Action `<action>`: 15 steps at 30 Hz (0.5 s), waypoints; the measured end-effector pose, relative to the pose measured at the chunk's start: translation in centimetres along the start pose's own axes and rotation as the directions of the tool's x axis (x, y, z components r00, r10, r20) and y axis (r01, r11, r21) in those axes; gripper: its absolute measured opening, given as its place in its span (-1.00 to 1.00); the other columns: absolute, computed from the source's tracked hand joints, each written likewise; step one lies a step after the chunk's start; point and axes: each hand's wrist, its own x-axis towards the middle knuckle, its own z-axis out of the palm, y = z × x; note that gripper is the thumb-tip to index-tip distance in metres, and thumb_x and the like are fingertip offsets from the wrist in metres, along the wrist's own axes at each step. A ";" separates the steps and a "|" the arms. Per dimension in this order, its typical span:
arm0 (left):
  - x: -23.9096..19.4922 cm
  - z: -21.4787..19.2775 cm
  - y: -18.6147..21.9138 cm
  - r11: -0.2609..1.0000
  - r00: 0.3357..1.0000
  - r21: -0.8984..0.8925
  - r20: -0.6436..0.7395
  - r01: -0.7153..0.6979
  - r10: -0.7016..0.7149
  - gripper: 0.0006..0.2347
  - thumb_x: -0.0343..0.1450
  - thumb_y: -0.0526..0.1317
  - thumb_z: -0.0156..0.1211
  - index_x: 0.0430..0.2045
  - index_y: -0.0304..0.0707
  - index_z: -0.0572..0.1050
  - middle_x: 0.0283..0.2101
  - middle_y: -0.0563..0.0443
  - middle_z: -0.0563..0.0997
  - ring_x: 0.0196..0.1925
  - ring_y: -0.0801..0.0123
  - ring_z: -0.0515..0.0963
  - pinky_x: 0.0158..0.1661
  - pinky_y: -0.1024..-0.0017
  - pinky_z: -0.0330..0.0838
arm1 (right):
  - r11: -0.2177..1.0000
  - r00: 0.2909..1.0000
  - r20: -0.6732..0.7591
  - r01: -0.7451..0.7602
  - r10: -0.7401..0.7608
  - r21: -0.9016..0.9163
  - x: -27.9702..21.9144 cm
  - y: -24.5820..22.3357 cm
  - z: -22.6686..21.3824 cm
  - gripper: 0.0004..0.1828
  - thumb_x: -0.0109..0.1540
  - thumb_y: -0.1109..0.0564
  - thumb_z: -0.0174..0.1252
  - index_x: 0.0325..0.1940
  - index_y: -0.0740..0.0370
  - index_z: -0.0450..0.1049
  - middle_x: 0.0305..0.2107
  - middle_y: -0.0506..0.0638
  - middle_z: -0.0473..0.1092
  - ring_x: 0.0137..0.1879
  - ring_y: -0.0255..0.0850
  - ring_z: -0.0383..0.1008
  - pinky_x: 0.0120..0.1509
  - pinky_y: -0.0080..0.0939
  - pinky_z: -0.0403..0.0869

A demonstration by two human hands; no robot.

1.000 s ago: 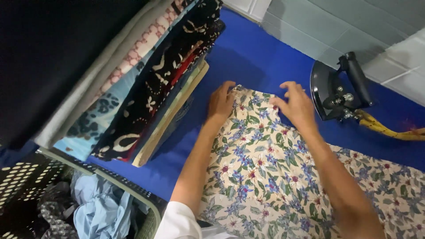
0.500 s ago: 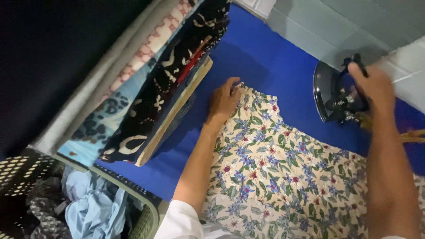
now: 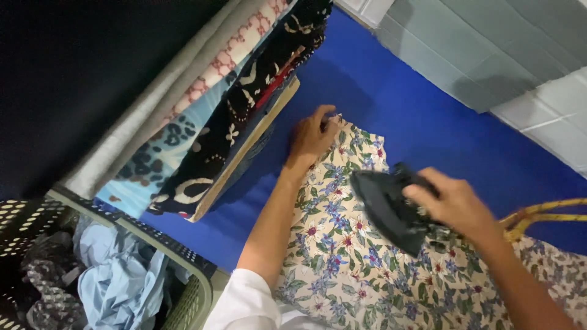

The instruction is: Ironing and folding a floral patterned garment on an ironing board

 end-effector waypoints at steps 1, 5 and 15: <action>0.0 0.0 0.2 0.999 0.999 -0.007 -0.009 0.033 -0.033 -0.59 0.43 0.01 -0.09 0.11 -0.08 0.47 -0.29 -0.07 0.72 -0.27 0.15 0.69 -0.25 0.19 0.51 | 0.973 0.985 -0.009 0.167 -0.171 -0.157 1.2 1.0 1.2 -0.57 0.29 -0.19 -0.03 0.08 0.08 0.46 -0.40 -0.03 0.56 -0.47 -0.22 0.58 -0.53 -0.32 0.56; 1.7 2.6 -5.6 0.988 0.980 -0.034 -0.138 -0.147 0.142 -0.66 0.42 -0.16 0.07 0.11 0.03 0.49 -0.14 -0.21 0.71 -0.03 -0.12 0.69 0.06 0.02 0.50 | 0.934 0.970 -0.151 0.134 -0.193 -0.332 4.2 -1.2 1.9 -0.29 0.31 -0.51 -0.06 0.16 0.09 0.45 -0.32 0.39 0.58 -0.14 0.33 0.62 -0.02 0.24 0.50; 1.7 1.4 -4.8 0.981 0.972 -0.148 -0.214 -0.128 0.095 -0.70 0.45 -0.24 0.13 0.10 -0.10 0.47 -0.26 -0.25 0.71 -0.13 -0.16 0.69 -0.05 -0.04 0.50 | 0.772 0.830 -0.142 0.420 -0.539 -0.477 13.7 0.5 -2.0 -0.38 0.34 -0.39 0.05 -0.05 0.25 0.51 -0.51 0.38 0.50 -0.27 0.38 0.57 -0.16 0.24 0.44</action>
